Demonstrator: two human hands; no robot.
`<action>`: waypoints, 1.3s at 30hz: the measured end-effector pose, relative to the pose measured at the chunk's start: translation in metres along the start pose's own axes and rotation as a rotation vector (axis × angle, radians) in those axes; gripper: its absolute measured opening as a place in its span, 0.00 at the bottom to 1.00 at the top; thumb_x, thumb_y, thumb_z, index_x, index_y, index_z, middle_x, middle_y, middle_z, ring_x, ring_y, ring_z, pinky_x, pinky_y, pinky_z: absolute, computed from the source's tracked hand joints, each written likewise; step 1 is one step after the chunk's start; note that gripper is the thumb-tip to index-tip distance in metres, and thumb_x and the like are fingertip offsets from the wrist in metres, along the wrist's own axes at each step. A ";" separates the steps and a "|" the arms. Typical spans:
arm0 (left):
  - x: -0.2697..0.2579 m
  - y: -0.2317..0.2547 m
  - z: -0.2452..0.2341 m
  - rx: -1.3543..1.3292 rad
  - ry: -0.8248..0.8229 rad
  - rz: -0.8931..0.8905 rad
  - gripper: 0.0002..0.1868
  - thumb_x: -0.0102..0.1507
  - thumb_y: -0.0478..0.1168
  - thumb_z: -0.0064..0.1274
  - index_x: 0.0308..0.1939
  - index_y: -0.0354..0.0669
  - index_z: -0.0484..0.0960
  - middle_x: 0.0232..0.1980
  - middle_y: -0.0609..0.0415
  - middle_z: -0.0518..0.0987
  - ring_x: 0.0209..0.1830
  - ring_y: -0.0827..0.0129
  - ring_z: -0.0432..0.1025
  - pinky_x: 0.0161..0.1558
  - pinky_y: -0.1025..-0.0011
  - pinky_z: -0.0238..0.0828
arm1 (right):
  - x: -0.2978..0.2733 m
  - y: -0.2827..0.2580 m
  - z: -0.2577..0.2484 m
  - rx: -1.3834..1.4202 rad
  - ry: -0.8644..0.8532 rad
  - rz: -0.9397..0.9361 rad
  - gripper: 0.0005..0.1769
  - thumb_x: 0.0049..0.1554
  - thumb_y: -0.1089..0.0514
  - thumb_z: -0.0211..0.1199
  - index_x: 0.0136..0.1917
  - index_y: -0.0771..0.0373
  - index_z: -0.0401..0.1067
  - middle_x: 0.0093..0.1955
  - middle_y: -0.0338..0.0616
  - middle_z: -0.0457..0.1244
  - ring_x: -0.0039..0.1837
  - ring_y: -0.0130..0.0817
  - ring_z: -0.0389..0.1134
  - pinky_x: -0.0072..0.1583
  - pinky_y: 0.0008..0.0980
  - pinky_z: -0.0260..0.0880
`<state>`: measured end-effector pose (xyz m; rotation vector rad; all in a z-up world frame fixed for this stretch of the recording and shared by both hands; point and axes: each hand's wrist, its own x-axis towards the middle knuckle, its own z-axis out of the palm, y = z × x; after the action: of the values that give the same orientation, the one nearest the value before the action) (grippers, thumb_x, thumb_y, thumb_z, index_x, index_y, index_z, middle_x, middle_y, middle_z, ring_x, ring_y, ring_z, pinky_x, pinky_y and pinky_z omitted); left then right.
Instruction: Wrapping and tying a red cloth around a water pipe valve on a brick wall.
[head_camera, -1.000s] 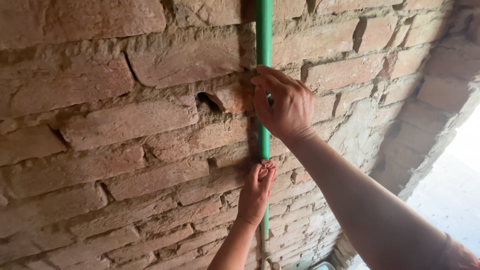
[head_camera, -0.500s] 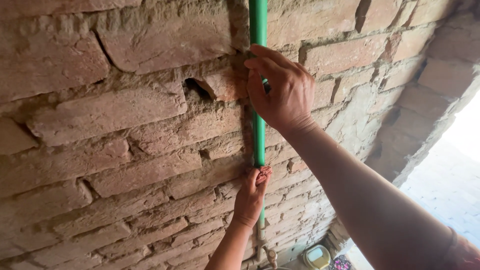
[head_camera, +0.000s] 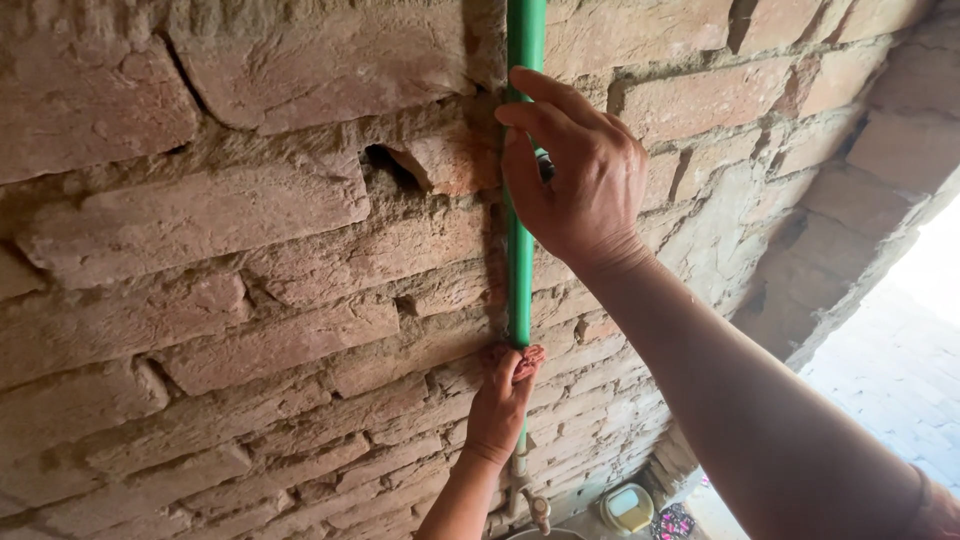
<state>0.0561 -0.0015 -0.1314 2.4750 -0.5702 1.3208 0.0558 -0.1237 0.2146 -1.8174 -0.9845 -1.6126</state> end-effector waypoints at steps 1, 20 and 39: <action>-0.002 -0.001 0.002 0.000 0.000 0.000 0.21 0.63 0.33 0.53 0.62 0.45 0.79 0.65 0.47 0.66 0.59 0.50 0.71 0.53 0.64 0.78 | 0.000 0.001 0.001 0.000 0.000 0.000 0.07 0.62 0.61 0.63 0.54 0.57 0.78 0.66 0.44 0.70 0.49 0.33 0.76 0.52 0.34 0.75; -0.012 0.003 0.000 0.045 -0.074 -0.007 0.21 0.62 0.34 0.55 0.60 0.46 0.79 0.62 0.50 0.67 0.52 0.56 0.72 0.49 0.65 0.77 | -0.003 0.004 0.000 0.025 0.003 -0.018 0.07 0.65 0.62 0.64 0.56 0.58 0.77 0.69 0.44 0.69 0.57 0.36 0.77 0.58 0.35 0.75; -0.082 0.033 0.025 -0.487 -0.186 -0.847 0.10 0.67 0.36 0.49 0.52 0.49 0.71 0.59 0.53 0.72 0.44 0.59 0.78 0.40 0.65 0.79 | -0.003 0.007 0.007 -0.061 0.039 -0.035 0.07 0.65 0.57 0.61 0.54 0.56 0.78 0.64 0.41 0.70 0.50 0.29 0.75 0.51 0.30 0.74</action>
<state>0.0171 -0.0236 -0.2119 2.0423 0.1349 0.5407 0.0656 -0.1237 0.2112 -1.8113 -0.9652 -1.7099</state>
